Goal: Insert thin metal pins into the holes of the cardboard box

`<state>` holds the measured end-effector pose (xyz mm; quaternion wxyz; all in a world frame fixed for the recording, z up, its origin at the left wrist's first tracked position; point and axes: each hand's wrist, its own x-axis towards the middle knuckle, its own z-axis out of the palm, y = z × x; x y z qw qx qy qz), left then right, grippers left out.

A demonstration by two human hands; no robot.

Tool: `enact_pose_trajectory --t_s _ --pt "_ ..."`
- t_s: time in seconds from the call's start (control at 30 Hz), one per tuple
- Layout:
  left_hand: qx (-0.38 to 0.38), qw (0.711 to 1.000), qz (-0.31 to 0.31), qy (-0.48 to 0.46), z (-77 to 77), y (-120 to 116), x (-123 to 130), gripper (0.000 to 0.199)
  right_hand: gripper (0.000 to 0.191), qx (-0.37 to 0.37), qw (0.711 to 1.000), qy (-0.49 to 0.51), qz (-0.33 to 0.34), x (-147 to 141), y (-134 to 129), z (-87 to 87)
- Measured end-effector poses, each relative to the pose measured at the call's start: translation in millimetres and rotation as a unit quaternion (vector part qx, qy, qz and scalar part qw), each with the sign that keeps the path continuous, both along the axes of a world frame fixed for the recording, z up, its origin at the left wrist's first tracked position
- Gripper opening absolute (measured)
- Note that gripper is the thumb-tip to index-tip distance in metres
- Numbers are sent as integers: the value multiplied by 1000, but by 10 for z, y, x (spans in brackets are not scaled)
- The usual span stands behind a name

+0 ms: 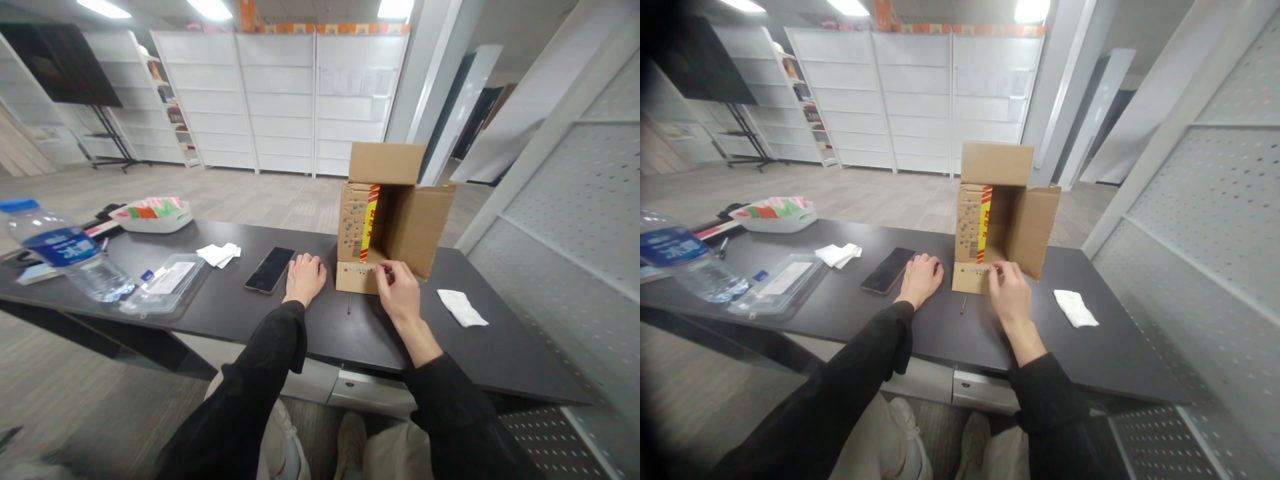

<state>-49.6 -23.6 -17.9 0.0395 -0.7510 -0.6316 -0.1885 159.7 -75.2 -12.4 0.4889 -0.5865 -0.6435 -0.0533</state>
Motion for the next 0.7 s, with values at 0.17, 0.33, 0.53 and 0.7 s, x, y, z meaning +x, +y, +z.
enact_pose_trajectory --t_s 0.17,0.33,0.53,0.7 --pt "6 1000 -3 -2 -9 6 -4 26 27 89 993 49 -62 242 -348 112" --pt "13 1000 -8 -2 -6 6 0 27 32 -4 979 41 -201 948 -487 115" --pt "13 1000 -8 3 9 -3 -6 28 58 -253 916 -68 -304 1621 -407 -150" --pt "16 1000 -6 12 2 3 -10 29 47 -247 917 -67 -306 1547 -418 -216"
